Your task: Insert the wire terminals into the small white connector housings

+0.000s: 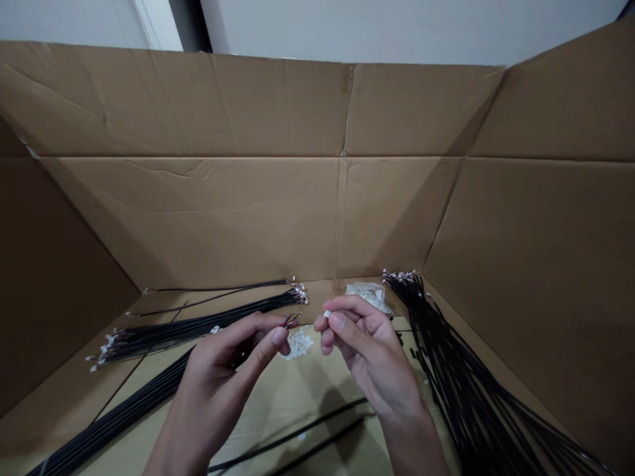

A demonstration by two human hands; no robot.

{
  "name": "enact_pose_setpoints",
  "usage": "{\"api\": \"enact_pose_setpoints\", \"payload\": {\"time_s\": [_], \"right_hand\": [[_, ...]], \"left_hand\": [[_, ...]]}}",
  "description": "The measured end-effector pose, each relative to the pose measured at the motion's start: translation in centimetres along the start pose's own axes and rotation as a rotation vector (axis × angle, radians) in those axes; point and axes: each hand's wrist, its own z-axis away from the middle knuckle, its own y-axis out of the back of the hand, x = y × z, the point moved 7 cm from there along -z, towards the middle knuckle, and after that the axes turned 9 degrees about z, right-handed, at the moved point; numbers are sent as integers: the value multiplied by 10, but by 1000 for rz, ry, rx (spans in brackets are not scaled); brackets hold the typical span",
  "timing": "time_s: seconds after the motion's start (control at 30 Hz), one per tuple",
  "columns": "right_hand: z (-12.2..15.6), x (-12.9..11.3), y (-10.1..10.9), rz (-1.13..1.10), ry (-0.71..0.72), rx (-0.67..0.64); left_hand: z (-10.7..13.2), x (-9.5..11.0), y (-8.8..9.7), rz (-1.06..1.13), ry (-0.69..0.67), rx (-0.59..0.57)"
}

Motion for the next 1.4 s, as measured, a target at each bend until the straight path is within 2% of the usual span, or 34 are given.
{"api": "enact_pose_setpoints", "payload": {"time_s": [0.23,0.43,0.57,0.67,0.87,1.13,1.3,1.4], "right_hand": [[-3,6,-2,-72,-26,-88],[-3,2,-2,-62,-7,-104],[2,-2,-4,51,52,-82],[6,-3,-8,162,49,-82],[8,-8,-6,366,18,41],[5,-5,-7,336,-34,9],[6,-4,-7,304,-42,27],[7,-4,-6,359,-22,47]], "left_hand": [[1,4,7,-13,5,63],[8,7,7,-61,-29,88],[17,11,7,-106,-71,102],[23,7,7,-128,-45,136],[28,3,9,-110,19,285],[23,1,6,-63,66,243],[22,-2,1,-64,55,200],[22,-3,-1,-42,67,197]]}}
